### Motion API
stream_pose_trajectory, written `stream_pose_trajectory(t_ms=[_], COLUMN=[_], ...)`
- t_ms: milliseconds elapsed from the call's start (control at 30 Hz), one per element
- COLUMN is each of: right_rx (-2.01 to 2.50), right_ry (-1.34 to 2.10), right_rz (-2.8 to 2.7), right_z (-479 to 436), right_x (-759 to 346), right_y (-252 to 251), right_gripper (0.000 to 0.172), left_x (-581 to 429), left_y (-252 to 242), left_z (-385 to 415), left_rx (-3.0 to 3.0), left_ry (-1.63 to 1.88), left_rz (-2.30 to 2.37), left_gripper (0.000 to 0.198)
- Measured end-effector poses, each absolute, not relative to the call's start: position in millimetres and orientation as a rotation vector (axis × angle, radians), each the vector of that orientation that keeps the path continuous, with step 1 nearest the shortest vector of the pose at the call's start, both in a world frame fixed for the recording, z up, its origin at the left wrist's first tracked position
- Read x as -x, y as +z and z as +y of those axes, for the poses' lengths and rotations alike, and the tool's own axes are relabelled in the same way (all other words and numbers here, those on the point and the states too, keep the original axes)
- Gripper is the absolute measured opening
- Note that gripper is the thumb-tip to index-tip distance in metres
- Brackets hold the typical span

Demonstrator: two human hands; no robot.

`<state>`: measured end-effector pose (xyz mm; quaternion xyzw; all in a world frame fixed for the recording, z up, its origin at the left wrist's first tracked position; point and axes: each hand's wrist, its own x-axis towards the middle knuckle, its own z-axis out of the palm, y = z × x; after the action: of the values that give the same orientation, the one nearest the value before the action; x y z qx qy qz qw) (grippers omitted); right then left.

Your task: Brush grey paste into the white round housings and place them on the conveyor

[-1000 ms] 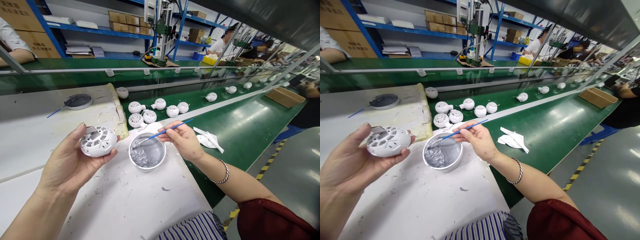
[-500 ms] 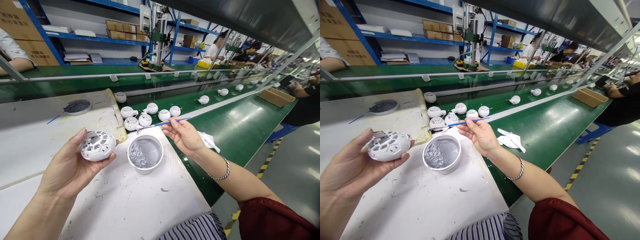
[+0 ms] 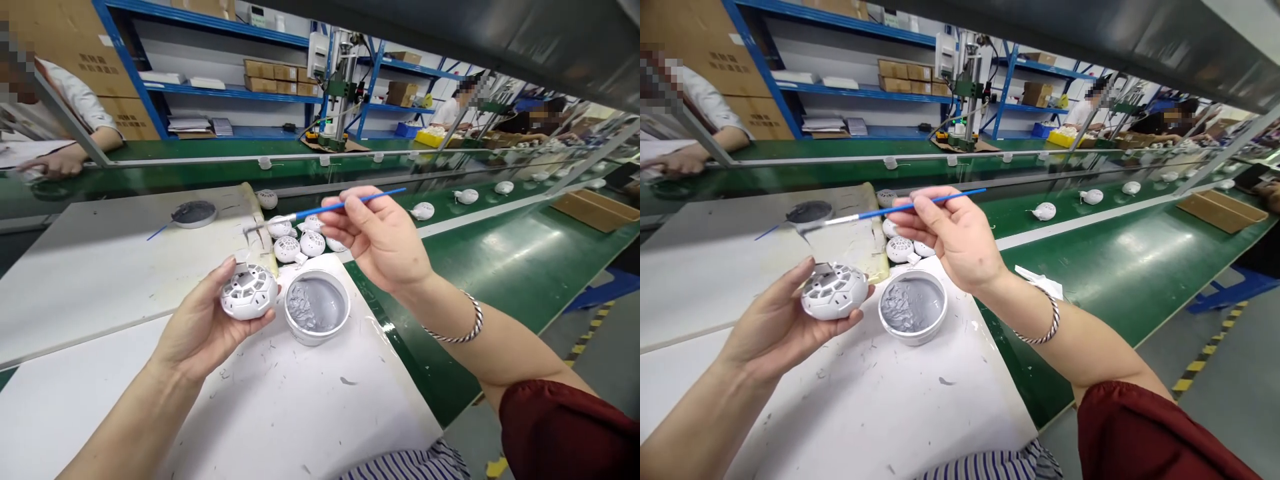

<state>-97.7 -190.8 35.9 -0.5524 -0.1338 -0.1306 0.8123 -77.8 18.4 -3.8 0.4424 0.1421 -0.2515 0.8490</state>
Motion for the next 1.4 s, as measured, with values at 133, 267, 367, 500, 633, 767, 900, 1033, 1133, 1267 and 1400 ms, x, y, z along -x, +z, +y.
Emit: stream_pose_trajectory(t_ms=[133,267,367,500,633,767,900,1033,1133,1267,1400], right_rx=[1.276,1.418,1.488,1.54,1.583,1.635,1.675,1.708,1.71,1.628,1.586], right_ry=[-0.283,-0.365,-0.396,-0.407,-0.409,-0.44,-0.504,-0.581,-0.717,-0.915,-1.004], right_rz=[-0.354,-0.379,-0.404,-0.448,-0.481,-0.573,-0.706,-0.662,-0.576,-0.537,-0.472], right_z=[-182.9,-180.1,-181.6,-187.2,-191.5,-193.6,-196.5,-203.5,-210.9,-219.9,-229.0], right_x=[104.3,113.1,119.3,126.9,133.7,137.2,140.0,146.8,152.8,157.6,161.5], right_y=[16.9,10.9,12.1,11.1,6.7,5.6,9.8,15.0,18.4,22.9,19.9], right_gripper=[0.006,0.005,0.002,0.004,0.007,0.014,0.02,0.018,0.014,0.014,0.014], left_x=[80.2,83.5,86.2,88.7,91.1,92.8,91.8,93.1,97.7,93.4,56.9], left_y=[-0.2,2.6,3.7,2.3,-2.0,-6.9,-12.1,-16.6,-17.7,-15.2,-5.6], left_z=[19.6,20.6,20.0,17.0,15.5,16.6,18.5,19.1,15.1,16.2,54.0], left_rx=[-0.921,-0.927,-0.937,-0.951,-1.015,-1.03,-1.002,-0.984,-0.994,-1.036,-1.21], left_ry=[-0.549,-0.553,-0.558,-0.554,-0.535,-0.567,-0.625,-0.633,-0.62,-0.552,-0.293], left_rz=[0.297,0.292,0.289,0.267,0.243,0.138,-0.004,-0.084,-0.084,-0.079,0.077], left_gripper=[0.017,0.015,0.021,0.019,0.014,0.021,0.029,0.032,0.035,0.042,0.052])
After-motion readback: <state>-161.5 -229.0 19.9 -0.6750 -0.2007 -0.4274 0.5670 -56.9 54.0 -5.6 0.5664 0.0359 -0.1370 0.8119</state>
